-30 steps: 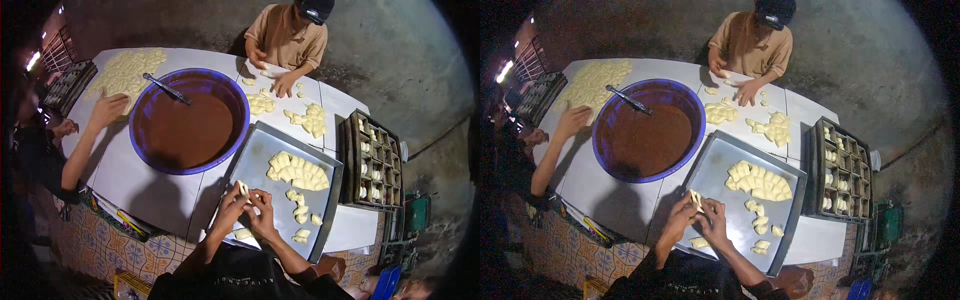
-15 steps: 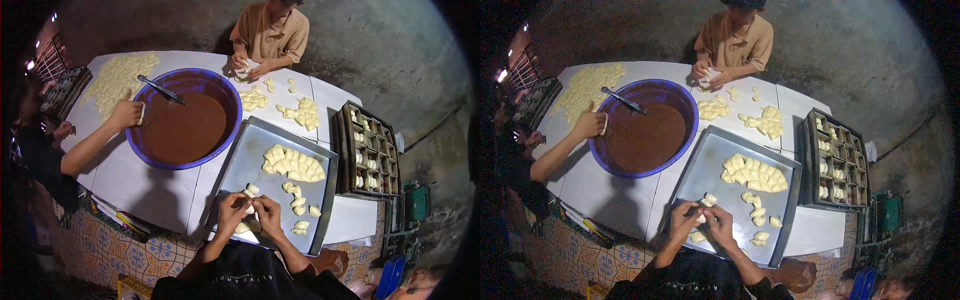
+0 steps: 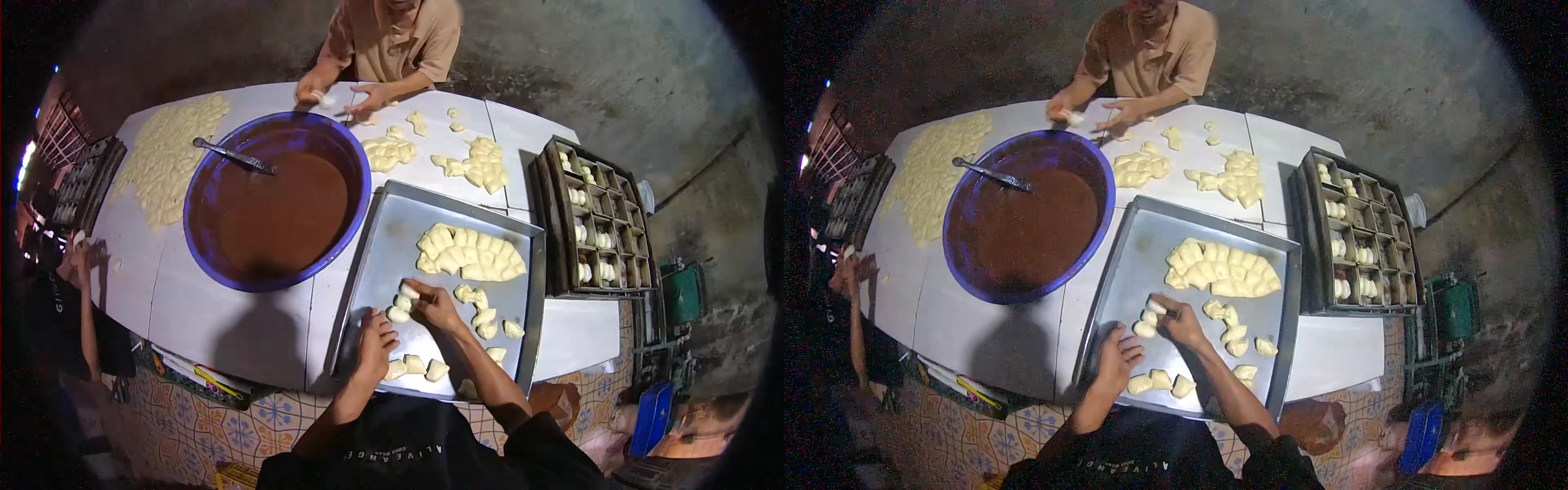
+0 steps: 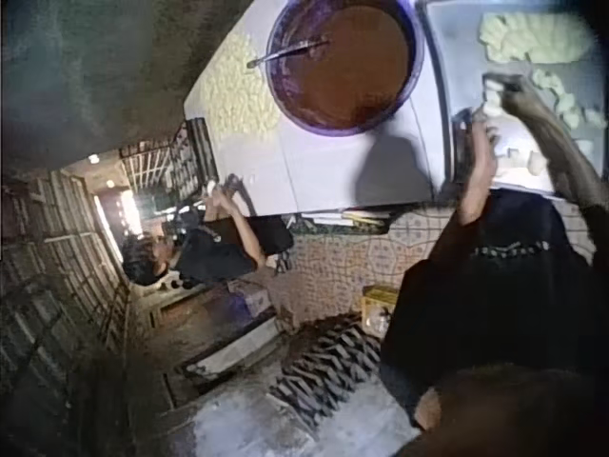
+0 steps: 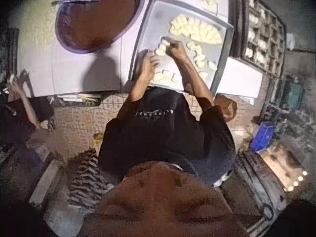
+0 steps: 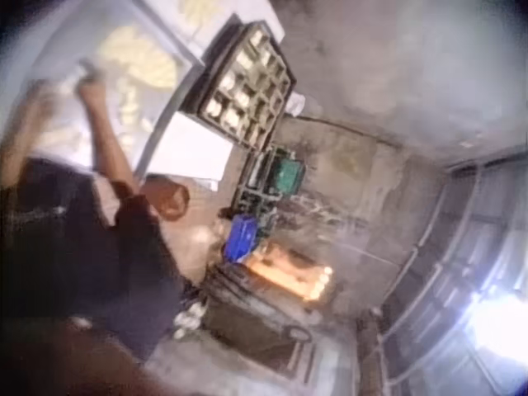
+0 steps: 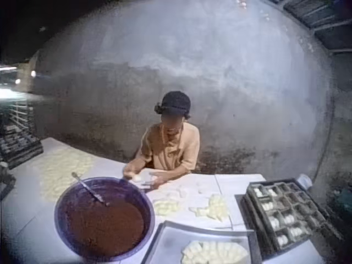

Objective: The person prepares filled pastries by taking pieces of dough, adding chocolate filling from a bowl by hand, folding and shaping the dough to enclose the filling, and arranging the dough pieces into baking molds.

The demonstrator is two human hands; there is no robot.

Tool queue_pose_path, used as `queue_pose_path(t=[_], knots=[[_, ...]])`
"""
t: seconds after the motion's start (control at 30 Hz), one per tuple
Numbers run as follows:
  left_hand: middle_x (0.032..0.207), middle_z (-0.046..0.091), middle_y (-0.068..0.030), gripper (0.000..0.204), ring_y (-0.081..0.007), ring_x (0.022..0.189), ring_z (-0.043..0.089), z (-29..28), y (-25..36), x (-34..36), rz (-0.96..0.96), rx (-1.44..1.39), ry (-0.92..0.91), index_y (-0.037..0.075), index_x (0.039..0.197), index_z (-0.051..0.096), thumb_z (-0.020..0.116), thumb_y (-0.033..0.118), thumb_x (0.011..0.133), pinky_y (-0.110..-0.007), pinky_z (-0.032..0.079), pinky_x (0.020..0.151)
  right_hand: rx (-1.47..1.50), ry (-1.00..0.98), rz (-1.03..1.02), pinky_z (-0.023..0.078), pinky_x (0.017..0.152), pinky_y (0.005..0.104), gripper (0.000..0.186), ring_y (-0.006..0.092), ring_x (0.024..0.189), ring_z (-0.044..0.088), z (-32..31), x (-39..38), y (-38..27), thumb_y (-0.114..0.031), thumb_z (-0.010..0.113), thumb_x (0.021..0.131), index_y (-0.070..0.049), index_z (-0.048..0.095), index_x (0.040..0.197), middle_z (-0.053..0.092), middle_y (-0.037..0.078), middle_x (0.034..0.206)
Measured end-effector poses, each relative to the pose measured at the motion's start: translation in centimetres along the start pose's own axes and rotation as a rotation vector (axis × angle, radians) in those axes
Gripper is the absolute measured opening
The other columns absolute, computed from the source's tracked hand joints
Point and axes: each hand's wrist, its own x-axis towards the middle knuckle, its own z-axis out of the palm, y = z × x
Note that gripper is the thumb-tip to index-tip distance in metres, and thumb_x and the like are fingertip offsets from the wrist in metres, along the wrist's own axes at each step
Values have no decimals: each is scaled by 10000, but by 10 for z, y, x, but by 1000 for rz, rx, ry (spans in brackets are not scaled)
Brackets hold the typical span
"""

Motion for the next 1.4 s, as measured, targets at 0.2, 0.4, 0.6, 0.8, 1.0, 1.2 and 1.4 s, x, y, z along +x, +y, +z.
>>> queue_pose_path(t=[0.2, 0.4, 0.6, 0.8, 1.0, 1.2, 1.4], knots=[[1160, 536, -167, 604, -301, 1050, 552, 20, -6, 10, -140, 22, 107, 158, 1425, 316, 484, 460, 930, -496, 440, 902, -214, 99, 28, 455, 929, 407, 393, 404, 1074, 581, 3, -3, -10, 9, 560, 755, 66, 588, 1142, 598, 290, 1129], [1251, 493, -240, 607, -367, 1168, 462, -13, 1, 5, -138, -30, 143, 95, 1381, 350, 488, 474, 928, -428, 340, 1016, -698, 2, -77, 424, 956, 472, 560, 433, 1166, 471, 12, -13, -27, -245, 651, 821, -84, 486, 1331, 439, 307, 1311], [969, 551, -73, 408, -179, 842, 530, 33, -6, -37, 283, 377, 224, -3, 1180, 453, 595, 194, 852, -264, 450, 776, -525, 131, -23, 433, 936, 444, 397, 414, 1062, 494, 38, -17, 86, -221, 696, 769, -80, 599, 1127, 489, 218, 1213], [902, 559, -59, 317, -161, 782, 541, -42, -37, -19, 615, 1039, -125, 20, 1063, 481, 634, 61, 788, -247, 449, 714, 232, 37, -148, 441, 954, 375, 740, 261, 1088, 581, -33, -58, 11, -287, 731, 808, -105, 382, 1435, 615, 155, 1179], [837, 578, -78, 295, -198, 755, 566, -35, -45, -37, 577, 1765, -233, 34, 1007, 527, 671, 108, 760, -315, 466, 681, -548, 662, -264, 403, 1025, 373, 917, 276, 1193, 509, -280, -159, -58, -349, 824, 700, -77, 341, 1430, 476, 168, 1352], [773, 597, -97, 278, -235, 729, 592, -25, -39, -43, 458, 2103, -135, 49, 952, 574, 708, 154, 732, -383, 482, 647, -719, 1270, 35, 427, 972, 408, 750, 369, 1146, 527, -466, -208, -24, -336, 770, 695, -16, 480, 1307, 534, 220, 1242], [743, 623, -131, 289, -283, 652, 597, -78, -50, -29, 494, 1825, 191, 54, 941, 602, 700, 168, 694, -427, 487, 626, -805, 1205, 210, 254, 1027, 470, 793, 348, 1278, 387, -461, -203, -15, -459, 660, 818, -67, 330, 1423, 499, 198, 1306]])
